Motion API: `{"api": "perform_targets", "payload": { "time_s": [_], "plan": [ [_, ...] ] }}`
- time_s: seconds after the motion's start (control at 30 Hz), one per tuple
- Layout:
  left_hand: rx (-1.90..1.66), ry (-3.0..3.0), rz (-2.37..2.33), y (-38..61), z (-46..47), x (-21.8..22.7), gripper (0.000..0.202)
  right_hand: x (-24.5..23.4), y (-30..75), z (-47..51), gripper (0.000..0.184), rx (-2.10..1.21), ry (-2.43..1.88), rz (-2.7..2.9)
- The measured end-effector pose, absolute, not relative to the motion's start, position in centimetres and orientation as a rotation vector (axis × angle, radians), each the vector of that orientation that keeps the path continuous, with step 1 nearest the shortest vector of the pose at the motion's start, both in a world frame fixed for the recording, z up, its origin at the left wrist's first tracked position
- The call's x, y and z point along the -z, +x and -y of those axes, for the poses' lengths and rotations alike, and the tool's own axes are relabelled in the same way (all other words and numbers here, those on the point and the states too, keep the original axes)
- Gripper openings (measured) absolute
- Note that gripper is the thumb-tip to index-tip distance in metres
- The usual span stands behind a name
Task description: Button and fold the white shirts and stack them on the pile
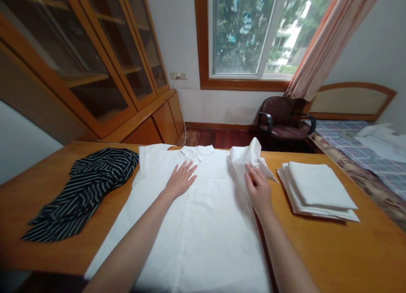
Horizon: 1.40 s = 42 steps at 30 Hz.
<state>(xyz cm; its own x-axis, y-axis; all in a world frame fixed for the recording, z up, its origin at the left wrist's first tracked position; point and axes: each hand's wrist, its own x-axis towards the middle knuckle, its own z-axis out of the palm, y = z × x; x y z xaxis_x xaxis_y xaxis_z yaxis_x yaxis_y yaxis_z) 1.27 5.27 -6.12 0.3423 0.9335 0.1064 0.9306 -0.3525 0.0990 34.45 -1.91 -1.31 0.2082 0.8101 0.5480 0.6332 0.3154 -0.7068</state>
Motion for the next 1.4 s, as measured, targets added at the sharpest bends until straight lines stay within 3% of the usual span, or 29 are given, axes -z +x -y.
{"api": "perform_targets", "payload": {
  "time_s": [0.13,0.27,0.43,0.9,1.4],
  "plan": [
    [-0.224,2.554,-1.783,1.2,-5.3,6.2,0.054,1.0,31.9,3.8,0.042,0.042,-1.112,2.256],
    [-0.209,2.583,-1.724,0.9,-5.4,6.3,0.056,1.3,30.2,5.3,0.035,0.011,-0.86,2.527],
    [-0.246,2.594,-1.688,0.8,-5.3,6.2,0.06,1.9,30.2,5.7,0.034,-0.136,-0.983,2.527],
    [-0.768,2.352,-1.751,-0.1,-6.0,6.8,0.04,4.6,34.4,3.7,0.034,0.056,-1.685,2.194],
    [-1.039,2.276,-1.571,-0.2,-6.6,5.9,0.036,5.4,35.0,3.0,0.047,0.149,-1.796,2.195]
  ]
}}
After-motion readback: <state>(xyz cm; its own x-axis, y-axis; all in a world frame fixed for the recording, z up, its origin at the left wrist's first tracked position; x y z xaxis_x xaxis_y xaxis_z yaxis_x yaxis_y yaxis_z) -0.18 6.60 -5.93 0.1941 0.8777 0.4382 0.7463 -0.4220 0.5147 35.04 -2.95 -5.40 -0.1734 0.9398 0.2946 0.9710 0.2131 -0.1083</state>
